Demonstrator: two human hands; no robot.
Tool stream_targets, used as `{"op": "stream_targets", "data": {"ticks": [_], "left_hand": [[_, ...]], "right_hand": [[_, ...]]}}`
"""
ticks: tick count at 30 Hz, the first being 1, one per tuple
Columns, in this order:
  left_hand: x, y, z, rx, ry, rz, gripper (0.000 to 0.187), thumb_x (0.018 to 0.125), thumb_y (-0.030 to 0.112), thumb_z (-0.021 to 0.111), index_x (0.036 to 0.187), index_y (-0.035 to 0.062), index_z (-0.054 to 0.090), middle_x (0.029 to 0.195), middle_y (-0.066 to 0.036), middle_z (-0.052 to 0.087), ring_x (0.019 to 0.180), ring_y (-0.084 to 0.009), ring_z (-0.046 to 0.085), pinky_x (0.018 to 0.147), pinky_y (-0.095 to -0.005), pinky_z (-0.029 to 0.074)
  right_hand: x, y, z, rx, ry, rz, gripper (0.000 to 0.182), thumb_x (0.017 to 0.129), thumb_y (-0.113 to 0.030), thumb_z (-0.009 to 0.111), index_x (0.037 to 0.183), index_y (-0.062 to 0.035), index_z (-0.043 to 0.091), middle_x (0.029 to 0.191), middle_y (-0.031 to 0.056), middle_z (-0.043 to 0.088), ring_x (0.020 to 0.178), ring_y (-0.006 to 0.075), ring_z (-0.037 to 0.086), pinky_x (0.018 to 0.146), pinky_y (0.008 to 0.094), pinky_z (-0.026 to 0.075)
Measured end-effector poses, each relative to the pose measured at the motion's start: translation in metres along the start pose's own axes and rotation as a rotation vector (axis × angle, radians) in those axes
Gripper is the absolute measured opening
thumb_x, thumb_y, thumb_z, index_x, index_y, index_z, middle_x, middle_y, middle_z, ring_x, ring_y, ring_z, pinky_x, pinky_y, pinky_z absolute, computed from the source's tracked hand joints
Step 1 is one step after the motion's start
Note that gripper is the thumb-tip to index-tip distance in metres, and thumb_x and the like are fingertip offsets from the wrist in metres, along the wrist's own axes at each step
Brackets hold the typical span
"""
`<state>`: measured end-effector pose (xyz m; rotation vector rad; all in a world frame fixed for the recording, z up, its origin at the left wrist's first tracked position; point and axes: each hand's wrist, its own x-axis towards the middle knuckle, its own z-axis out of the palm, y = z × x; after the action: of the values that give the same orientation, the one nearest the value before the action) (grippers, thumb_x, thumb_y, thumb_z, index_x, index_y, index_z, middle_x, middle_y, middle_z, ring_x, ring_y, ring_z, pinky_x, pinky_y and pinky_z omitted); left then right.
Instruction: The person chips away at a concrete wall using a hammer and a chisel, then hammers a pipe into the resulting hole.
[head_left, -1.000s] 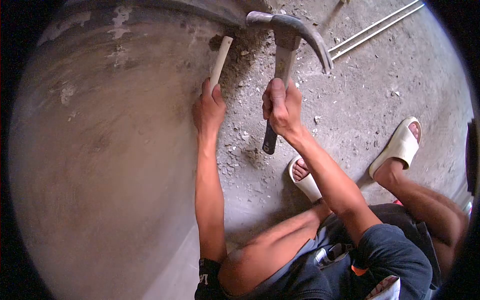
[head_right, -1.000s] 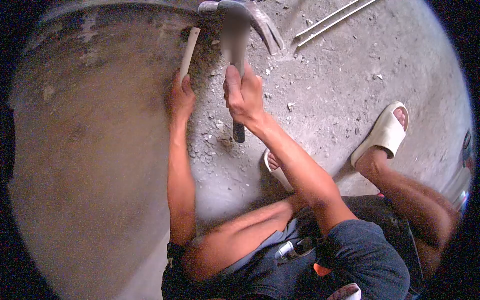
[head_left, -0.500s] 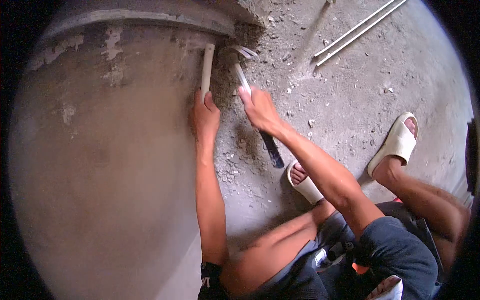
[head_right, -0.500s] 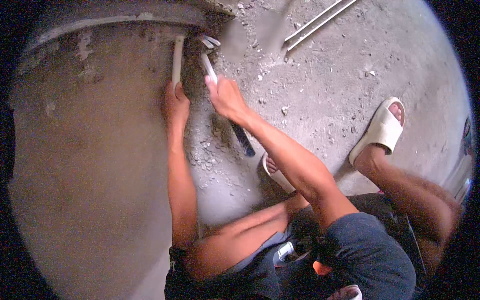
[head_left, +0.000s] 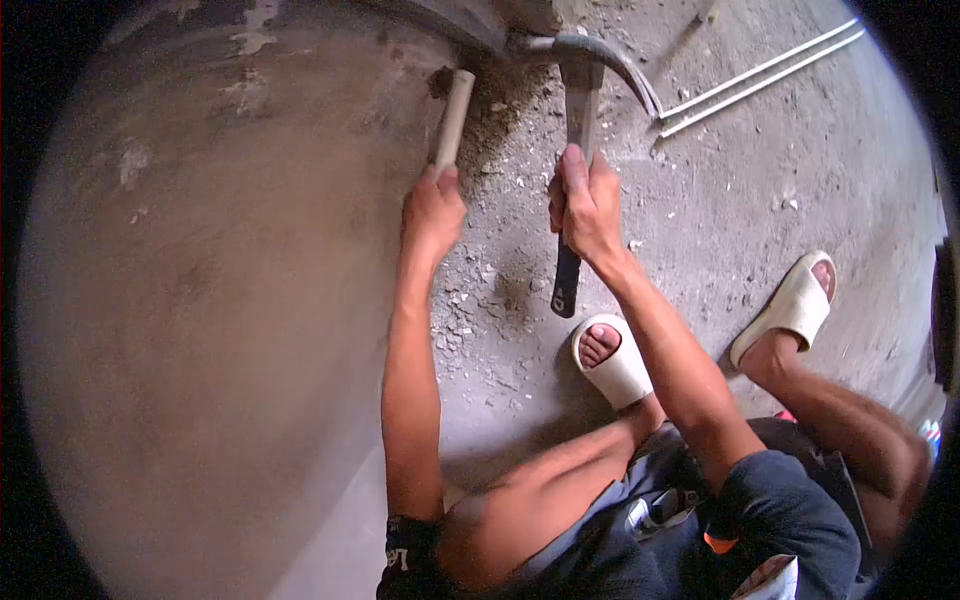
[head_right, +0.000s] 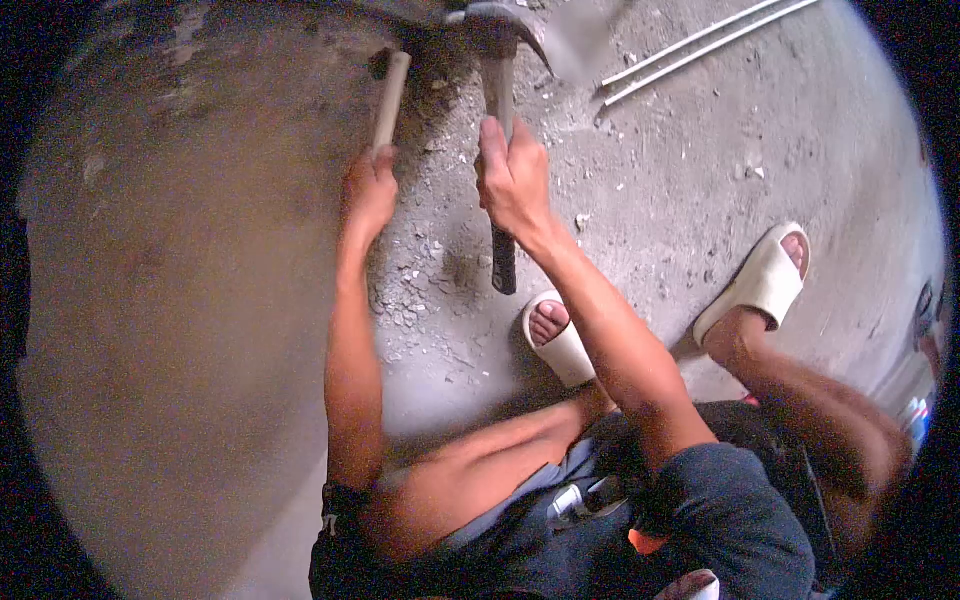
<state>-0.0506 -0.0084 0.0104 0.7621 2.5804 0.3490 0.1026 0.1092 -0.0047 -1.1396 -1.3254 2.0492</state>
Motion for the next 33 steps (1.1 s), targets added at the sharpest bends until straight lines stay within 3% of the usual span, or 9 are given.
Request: {"op": "stream_targets", "data": {"ticks": [5, 17, 21, 23, 24, 25, 29, 31, 33], "left_hand": [[-0.014, 0.025, -0.009, 0.112, -0.071, -0.075, 0.043, 0.093, 0.037, 0.039, 0.115, 0.002, 0.05, 0.091, -0.028, 0.061, 0.084, -0.0477, 0.058, 0.074, -0.0534, 0.045], [0.018, -0.032, 0.012, 0.277, 0.185, 0.207, 0.029, 0.092, 0.035, 0.046, 0.106, 0.0107, 0.052, 0.065, -0.021, 0.062, 0.062, -0.043, 0.06, 0.055, -0.0539, 0.046], [0.018, -0.035, 0.022, 0.316, 0.181, 0.19, 0.03, 0.091, 0.037, 0.047, 0.107, 0.0115, 0.053, 0.062, -0.02, 0.061, 0.058, -0.0421, 0.06, 0.051, -0.0535, 0.046], [0.019, -0.042, 0.028, 0.322, 0.198, 0.203, 0.031, 0.091, 0.037, 0.047, 0.108, 0.0113, 0.053, 0.063, -0.02, 0.061, 0.058, -0.0422, 0.06, 0.051, -0.0533, 0.046], [0.019, -0.046, 0.033, 0.3, 0.276, 0.245, 0.032, 0.091, 0.037, 0.047, 0.11, 0.011, 0.053, 0.064, -0.02, 0.062, 0.058, -0.0421, 0.06, 0.051, -0.0533, 0.046], [0.023, -0.045, 0.034, 0.276, 0.357, 0.29, 0.033, 0.091, 0.036, 0.047, 0.111, 0.0107, 0.053, 0.064, -0.02, 0.062, 0.059, -0.042, 0.061, 0.051, -0.0533, 0.046], [0.022, -0.05, 0.038, 0.279, 0.232, 0.17, 0.035, 0.091, 0.035, 0.047, 0.114, 0.0099, 0.053, 0.066, -0.021, 0.063, 0.061, -0.0427, 0.061, 0.054, -0.0531, 0.047], [0.022, -0.05, 0.036, 0.197, 0.175, 0.153, 0.033, 0.091, 0.035, 0.048, 0.111, 0.0092, 0.053, 0.066, -0.022, 0.062, 0.062, -0.0445, 0.06, 0.055, -0.0536, 0.047], [0.021, -0.044, 0.031, 0.169, 0.17, 0.149, 0.033, 0.091, 0.035, 0.047, 0.109, 0.0085, 0.052, 0.068, -0.023, 0.062, 0.064, -0.0454, 0.059, 0.056, -0.0543, 0.046]], "right_hand": [[-0.004, -0.001, -0.005, -0.016, -0.055, 0.013, 0.046, 0.096, -0.046, 0.04, 0.076, -0.0052, 0.043, 0.05, 0.0021, 0.044, 0.036, 0.0119, 0.043, 0.033, 0.026, 0.034], [-0.018, 0.02, 0.021, 0.034, -0.005, 0.054, 0.04, 0.095, -0.043, 0.044, 0.082, -0.0052, 0.044, 0.052, 0.0021, 0.043, 0.037, 0.0122, 0.043, 0.033, 0.0256, 0.036], [-0.025, 0.039, 0.065, 0.268, 0.206, -0.093, 0.038, 0.095, -0.043, 0.042, 0.083, -0.0065, 0.044, 0.051, 0.0008, 0.041, 0.038, 0.0118, 0.042, 0.034, 0.0252, 0.035], [-0.017, 0.066, 0.082, 0.07, 0.178, -0.022, 0.034, 0.096, -0.034, 0.041, 0.085, -0.0018, 0.048, 0.055, 0.0069, 0.048, 0.047, 0.0171, 0.051, 0.046, 0.0349, 0.04], [-0.011, 0.073, 0.082, -0.244, 0.18, -0.085, 0.036, 0.096, -0.034, 0.039, 0.089, 0.0002, 0.049, 0.056, 0.0093, 0.049, 0.051, 0.0187, 0.053, 0.048, 0.0365, 0.041], [-0.009, 0.069, 0.078, -0.245, 0.186, -0.09, 0.036, 0.096, -0.034, 0.039, 0.089, 0.0002, 0.049, 0.056, 0.0093, 0.049, 0.051, 0.0187, 0.053, 0.048, 0.0365, 0.041], [-0.023, 0.054, 0.065, -0.071, 0.122, 0.093, 0.039, 0.097, -0.036, 0.039, 0.089, 0.0006, 0.05, 0.059, 0.0119, 0.051, 0.05, 0.0185, 0.054, 0.048, 0.0375, 0.041], [-0.035, 0.033, 0.072, 0.42, 0.163, 0.022, 0.039, 0.097, -0.041, 0.039, 0.079, -0.0058, 0.04, 0.054, 0.0014, 0.042, 0.042, 0.013, 0.046, 0.037, 0.0286, 0.038], [-0.03, 0.038, 0.079, 0.458, 0.211, -0.016, 0.039, 0.097, -0.039, 0.04, 0.077, -0.0062, 0.04, 0.052, 0.0006, 0.041, 0.043, 0.0126, 0.047, 0.037, 0.0288, 0.038]]}}
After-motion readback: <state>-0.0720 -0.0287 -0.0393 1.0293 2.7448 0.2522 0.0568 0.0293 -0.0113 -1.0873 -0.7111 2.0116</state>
